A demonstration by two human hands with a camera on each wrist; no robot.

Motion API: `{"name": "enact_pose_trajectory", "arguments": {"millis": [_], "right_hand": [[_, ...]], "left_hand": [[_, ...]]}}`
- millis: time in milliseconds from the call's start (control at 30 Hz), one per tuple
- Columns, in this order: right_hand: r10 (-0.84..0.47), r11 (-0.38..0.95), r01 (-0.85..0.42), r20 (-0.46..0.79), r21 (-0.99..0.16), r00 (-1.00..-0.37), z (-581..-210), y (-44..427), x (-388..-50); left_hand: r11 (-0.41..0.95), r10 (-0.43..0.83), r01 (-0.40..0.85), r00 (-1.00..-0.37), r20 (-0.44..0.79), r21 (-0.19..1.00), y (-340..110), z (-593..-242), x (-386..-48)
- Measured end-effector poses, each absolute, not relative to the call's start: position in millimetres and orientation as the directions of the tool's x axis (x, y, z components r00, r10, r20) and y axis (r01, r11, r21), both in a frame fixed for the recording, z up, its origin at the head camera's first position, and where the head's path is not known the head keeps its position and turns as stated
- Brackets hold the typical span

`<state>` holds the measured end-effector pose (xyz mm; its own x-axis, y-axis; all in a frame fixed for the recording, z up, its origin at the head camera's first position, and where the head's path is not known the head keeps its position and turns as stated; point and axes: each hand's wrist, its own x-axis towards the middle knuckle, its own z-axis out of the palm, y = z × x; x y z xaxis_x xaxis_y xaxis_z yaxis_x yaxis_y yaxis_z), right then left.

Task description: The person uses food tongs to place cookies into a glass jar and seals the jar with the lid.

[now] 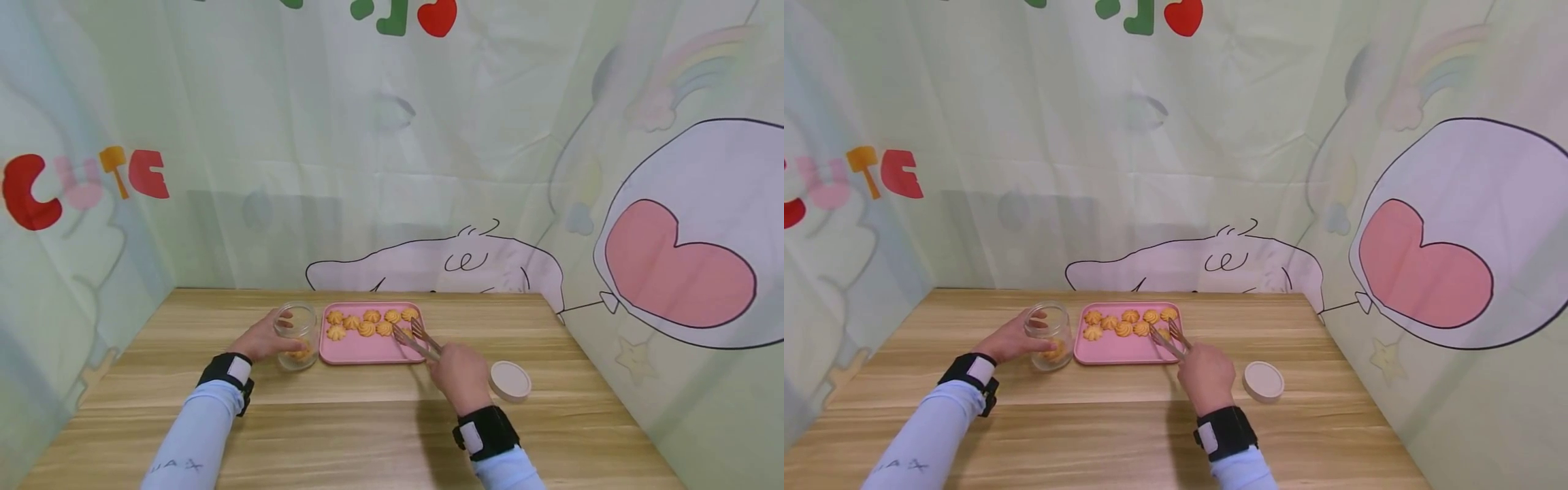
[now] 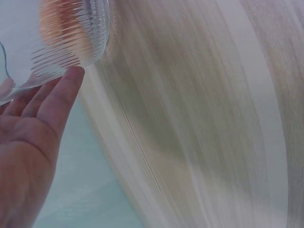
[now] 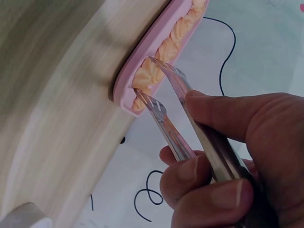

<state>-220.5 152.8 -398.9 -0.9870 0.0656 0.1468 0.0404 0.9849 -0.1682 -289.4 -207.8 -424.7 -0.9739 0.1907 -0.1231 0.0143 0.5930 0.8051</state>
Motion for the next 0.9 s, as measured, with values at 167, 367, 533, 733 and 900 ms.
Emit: {"name": "enact_pose_trajectory", "arguments": {"millis": [167, 367, 533, 733, 900], "right_hand": [[0.071, 0.982, 0.045, 0.139, -0.184, -0.988, -399, 157, -222], [0.089, 0.985, 0.070, 0.113, -0.157, -0.990, -396, 161, -223], [0.100, 0.984, 0.084, 0.096, -0.157, -0.990, -390, 162, -220], [0.078, 0.983, 0.058, 0.109, -0.172, -0.991, -386, 161, -219], [0.051, 0.982, 0.022, 0.154, -0.186, -0.987, -380, 158, -218]], "left_hand": [[0.596, 0.186, 0.011, -0.974, -0.125, 0.803, -208, -428, -292], [0.591, 0.182, 0.004, -0.975, -0.129, 0.807, -208, -429, -293], [0.594, 0.177, 0.003, -0.976, -0.127, 0.805, -208, -429, -292], [0.596, 0.179, 0.006, -0.976, -0.126, 0.803, -209, -428, -292], [0.595, 0.172, -0.002, -0.976, -0.130, 0.804, -208, -426, -291]]}}
